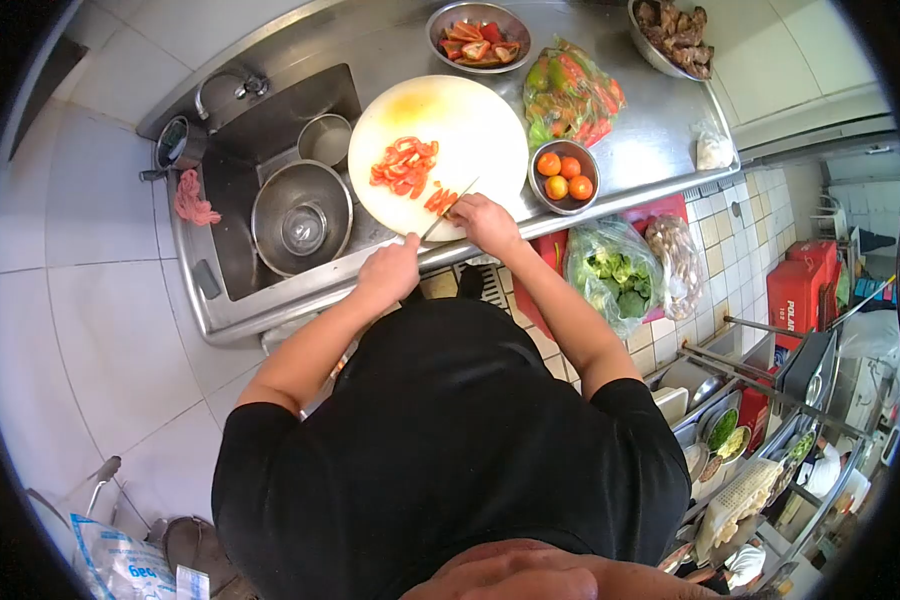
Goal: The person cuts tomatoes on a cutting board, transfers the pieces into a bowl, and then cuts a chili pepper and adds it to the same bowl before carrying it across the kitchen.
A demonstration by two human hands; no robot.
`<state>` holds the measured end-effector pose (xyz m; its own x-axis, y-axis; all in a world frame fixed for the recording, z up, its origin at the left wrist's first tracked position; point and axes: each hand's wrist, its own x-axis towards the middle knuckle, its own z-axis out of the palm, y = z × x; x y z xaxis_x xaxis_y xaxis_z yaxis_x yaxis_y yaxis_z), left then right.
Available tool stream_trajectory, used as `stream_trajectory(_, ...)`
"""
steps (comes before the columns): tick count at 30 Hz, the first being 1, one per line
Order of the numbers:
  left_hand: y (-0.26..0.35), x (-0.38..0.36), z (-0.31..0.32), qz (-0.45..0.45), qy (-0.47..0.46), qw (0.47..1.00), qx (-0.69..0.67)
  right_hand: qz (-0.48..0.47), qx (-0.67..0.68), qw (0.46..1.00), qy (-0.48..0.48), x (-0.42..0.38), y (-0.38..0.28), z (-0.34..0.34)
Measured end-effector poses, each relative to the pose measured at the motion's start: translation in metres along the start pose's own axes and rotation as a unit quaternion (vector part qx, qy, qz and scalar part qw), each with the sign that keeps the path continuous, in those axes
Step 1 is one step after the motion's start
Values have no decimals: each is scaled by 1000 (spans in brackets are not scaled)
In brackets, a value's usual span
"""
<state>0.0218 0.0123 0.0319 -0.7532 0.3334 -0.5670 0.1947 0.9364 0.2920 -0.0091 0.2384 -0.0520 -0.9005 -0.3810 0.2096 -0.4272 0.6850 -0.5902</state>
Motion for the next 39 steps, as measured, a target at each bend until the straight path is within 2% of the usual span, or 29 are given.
stream_trajectory(3, 0, -26, -10, -28, -35, 999, -4, 2, 6, 1000, 2, -5, -1, 0)
stream_trajectory(6, 4, 6, 24, -18, -12, 1000, -15, 14, 17, 1000, 18, -12, 5, 9)
stream_trajectory(10, 14, 19, 10, 11, 20, 999, -30, -7, 12, 1000, 23, -14, 13, 0)
stream_trajectory(13, 16, 2, -11, 12, 45, 998, -39, 91, -61, 985, 132, -12, 51, -20)
stream_trajectory(15, 18, -8, -12, 3, 14, 999, -50, 182, -171, 952, 179, -8, 95, -45)
stream_trajectory(17, 13, 2, 12, 10, 16, 999, -50, 331, -245, 907, 87, -2, 103, -71)
stream_trajectory(19, 8, 11, 26, 33, 10, 999, -40, 356, -239, 903, -21, 6, 126, -78)
stream_trajectory(23, -20, 23, 15, -37, 29, 997, -60, 314, -245, 917, -26, 8, 148, -80)
stream_trajectory(24, -23, 24, 2, -62, 18, 996, -66, 304, -255, 917, 39, 7, 151, -75)
stream_trajectory(25, -30, 27, -3, -64, 23, 995, -70, 298, -257, 918, 39, 11, 132, -84)
stream_trajectory(27, -42, 31, -6, -76, 40, 993, -75, 253, -128, 952, 114, 16, 86, -94)
stream_trajectory(29, -38, 31, -10, -78, 35, 993, -80, 93, -23, 989, 111, 15, 53, -74)
stream_trajectory(31, -35, 32, -6, -66, 37, 993, -92, -9, 86, 991, 101, 14, 25, -34)
stream_trajectory(33, -32, 28, -4, -74, 31, 993, -85, -11, 33, 998, 58, 12, 2, -8)
stream_trajectory(34, -30, 24, -6, -69, 41, 994, -76, 27, 60, 997, 42, 10, -8, -5)
stream_trajectory(39, -12, -18, -20, -42, 61, 995, -64, -15, 45, 996, 82, 11, -18, 4)
